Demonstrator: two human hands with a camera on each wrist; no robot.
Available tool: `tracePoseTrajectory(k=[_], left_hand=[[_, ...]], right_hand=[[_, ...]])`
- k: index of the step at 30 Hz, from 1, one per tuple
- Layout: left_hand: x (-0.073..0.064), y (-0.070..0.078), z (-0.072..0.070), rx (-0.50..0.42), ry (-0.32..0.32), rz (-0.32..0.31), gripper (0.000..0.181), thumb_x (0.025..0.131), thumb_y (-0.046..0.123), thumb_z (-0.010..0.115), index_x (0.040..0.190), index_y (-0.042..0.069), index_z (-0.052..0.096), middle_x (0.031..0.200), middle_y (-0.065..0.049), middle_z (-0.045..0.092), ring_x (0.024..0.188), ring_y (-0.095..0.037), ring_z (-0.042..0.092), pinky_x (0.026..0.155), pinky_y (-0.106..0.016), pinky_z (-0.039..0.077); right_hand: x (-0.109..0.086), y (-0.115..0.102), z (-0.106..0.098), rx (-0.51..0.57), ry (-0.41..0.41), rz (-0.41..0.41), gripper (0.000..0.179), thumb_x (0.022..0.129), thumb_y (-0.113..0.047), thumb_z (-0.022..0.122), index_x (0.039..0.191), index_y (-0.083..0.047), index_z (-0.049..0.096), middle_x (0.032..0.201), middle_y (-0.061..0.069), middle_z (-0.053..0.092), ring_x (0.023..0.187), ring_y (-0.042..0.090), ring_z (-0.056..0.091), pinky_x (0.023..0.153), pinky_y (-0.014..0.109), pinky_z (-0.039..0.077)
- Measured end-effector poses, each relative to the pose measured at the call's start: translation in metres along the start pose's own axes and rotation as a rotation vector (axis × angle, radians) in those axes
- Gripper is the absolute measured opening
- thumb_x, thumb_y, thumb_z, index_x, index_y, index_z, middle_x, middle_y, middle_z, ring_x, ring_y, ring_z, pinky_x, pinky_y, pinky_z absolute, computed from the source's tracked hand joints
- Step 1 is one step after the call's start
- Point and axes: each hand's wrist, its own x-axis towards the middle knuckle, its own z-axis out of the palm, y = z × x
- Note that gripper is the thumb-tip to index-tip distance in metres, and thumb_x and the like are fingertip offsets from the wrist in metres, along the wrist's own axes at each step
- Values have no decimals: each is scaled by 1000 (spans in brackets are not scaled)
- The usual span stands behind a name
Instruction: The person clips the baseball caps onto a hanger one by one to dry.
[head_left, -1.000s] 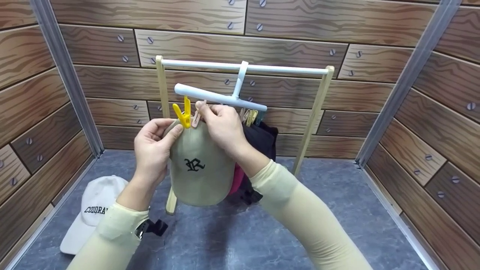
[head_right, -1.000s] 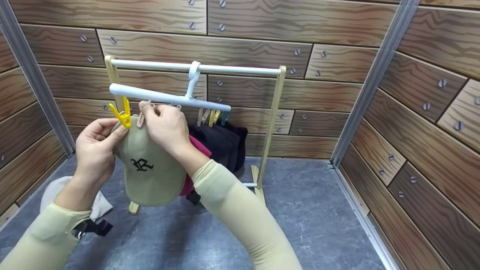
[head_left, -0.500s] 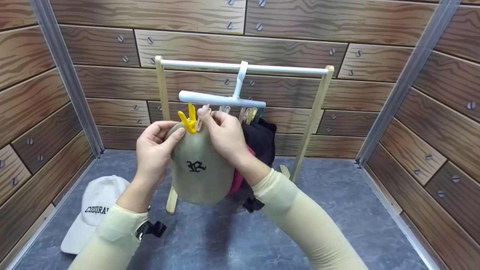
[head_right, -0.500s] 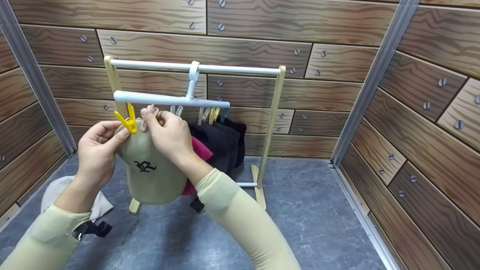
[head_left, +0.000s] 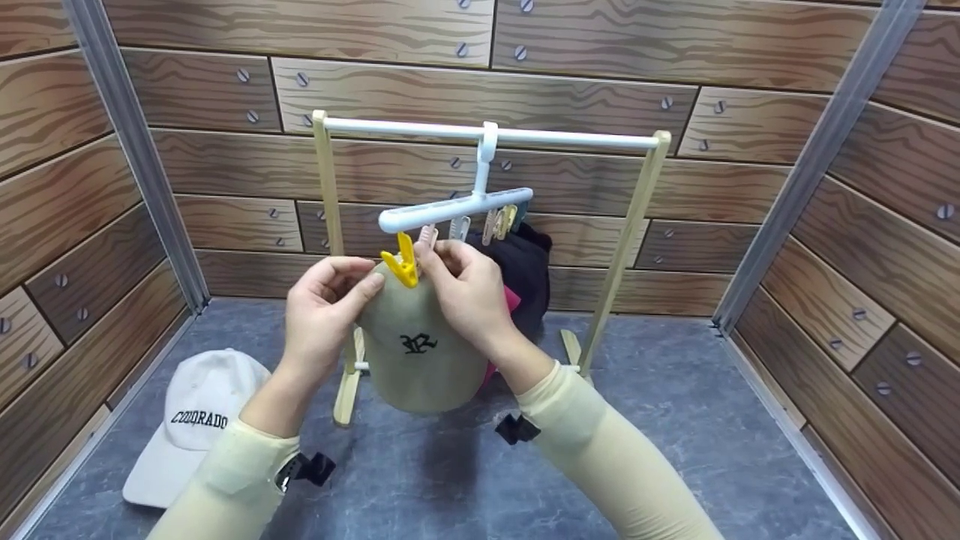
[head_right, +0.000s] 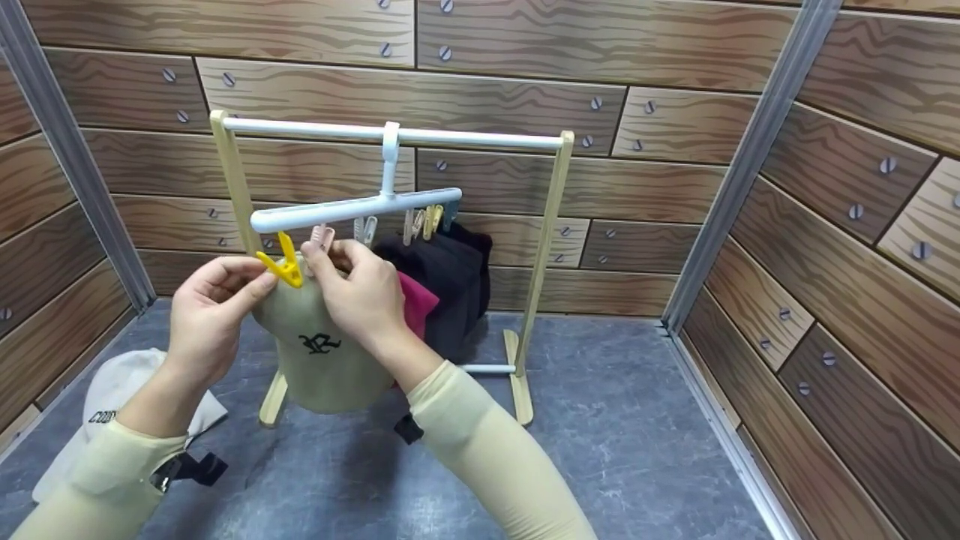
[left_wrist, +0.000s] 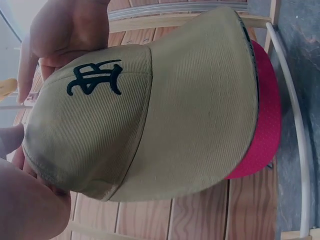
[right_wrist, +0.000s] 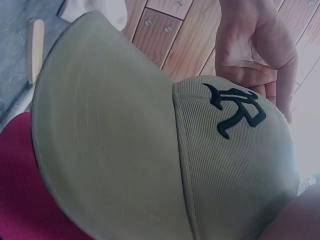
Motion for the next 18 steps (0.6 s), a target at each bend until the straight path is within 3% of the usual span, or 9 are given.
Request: tracePoseTrajectory(k=[10, 18], left_hand=[[-16, -10, 2, 104, -62, 20, 28, 95, -5, 84, 121, -7, 73, 109, -13, 77, 94, -18, 71, 82, -25, 58], [-27, -18, -1, 152, -68, -1, 33, 96, -1, 86, 126, -4, 73, 121, -14, 76, 112, -22, 72, 99, -29, 57]], right_hand=[[-17, 19, -9, -51, 63, -134, 28, 108, -26, 73, 123, -3, 79, 113, 3, 83, 103, 13, 77, 93, 31, 60], [-31, 38, -16, -77, 134, -252, 33, 105, -26, 79, 132, -8, 77, 128, -2, 79, 123, 17, 71, 109, 38, 52]])
